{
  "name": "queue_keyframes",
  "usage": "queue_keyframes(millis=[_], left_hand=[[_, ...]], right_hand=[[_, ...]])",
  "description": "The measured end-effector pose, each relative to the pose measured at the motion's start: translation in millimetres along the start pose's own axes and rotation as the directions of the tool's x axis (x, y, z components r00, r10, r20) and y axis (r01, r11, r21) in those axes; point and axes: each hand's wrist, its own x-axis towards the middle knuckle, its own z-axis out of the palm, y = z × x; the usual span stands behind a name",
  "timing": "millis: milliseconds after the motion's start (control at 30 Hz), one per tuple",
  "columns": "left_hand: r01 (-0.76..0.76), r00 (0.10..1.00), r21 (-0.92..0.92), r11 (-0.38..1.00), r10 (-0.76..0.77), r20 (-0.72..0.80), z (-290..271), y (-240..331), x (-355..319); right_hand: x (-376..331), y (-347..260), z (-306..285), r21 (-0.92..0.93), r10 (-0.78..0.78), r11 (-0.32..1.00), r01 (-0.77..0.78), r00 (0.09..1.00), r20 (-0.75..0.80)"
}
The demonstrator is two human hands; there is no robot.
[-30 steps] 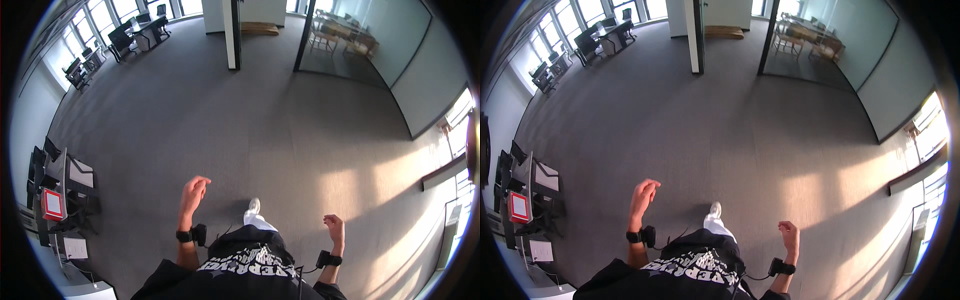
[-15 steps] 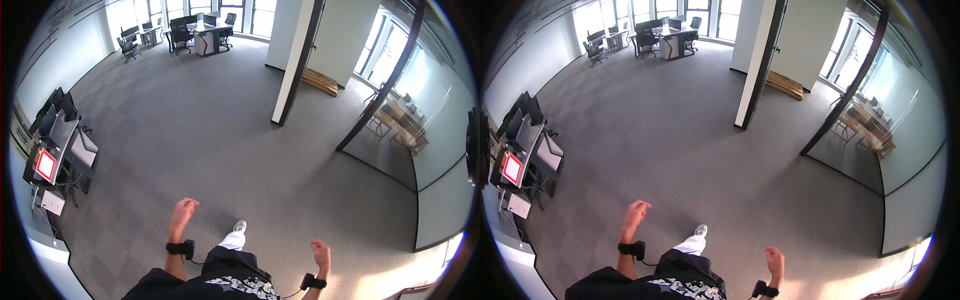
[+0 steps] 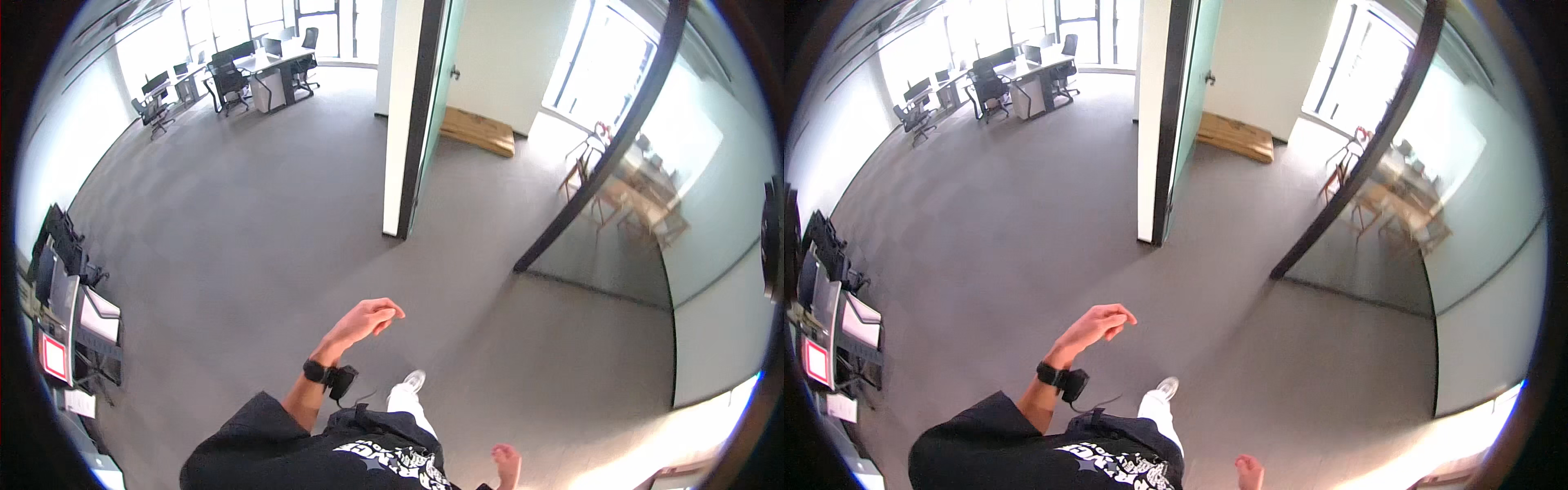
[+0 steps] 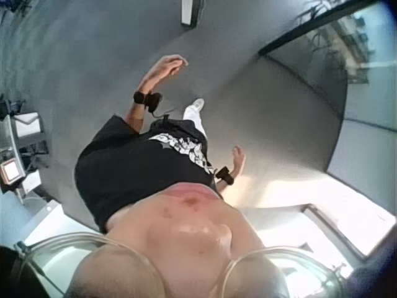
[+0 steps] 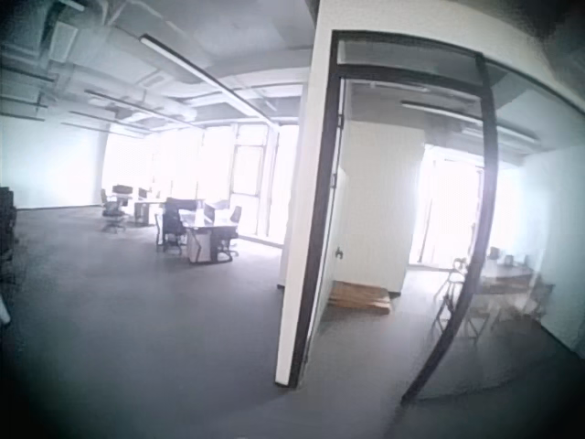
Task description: The person picks up a flat cardboard box from a hallway floor, unfolds it by hand into a box shape, and places it on top of a stack of boxes.
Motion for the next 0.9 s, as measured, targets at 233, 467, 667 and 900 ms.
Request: queue_keyframes(millis=[233, 467, 667, 900], left_hand=[[0.041, 0.982, -0.213, 0.976, -0.079, -0.169, -44.4, 21.0, 145.9], [0.050, 0.910, -0.150, 0.987, -0.107, -0.401, -69.3, 34.5, 363.0], [0.075, 0.937, -0.048, 0.996, -0.087, -0.338, -49.0, 71.3, 577.5], [0.088, 0.996, 0.058, 0.994, -0.087, -0.008, -9.7, 160.9, 789.6]], right_hand=[[245.1, -192.4, -3.8, -0.109, -0.198, 0.970, 0.216, 0.968, 0.156], [467.1, -362.9, 13.5, -0.229, -0.219, 0.942, 0.246, 0.966, 0.140], [590.8, -418.5, 26.7, -0.295, -0.161, 0.921, 0.253, 0.940, 0.302], [709.5, -473.1, 18.4, 0.136, 0.010, 0.990, -0.032, 0.986, 0.164]])
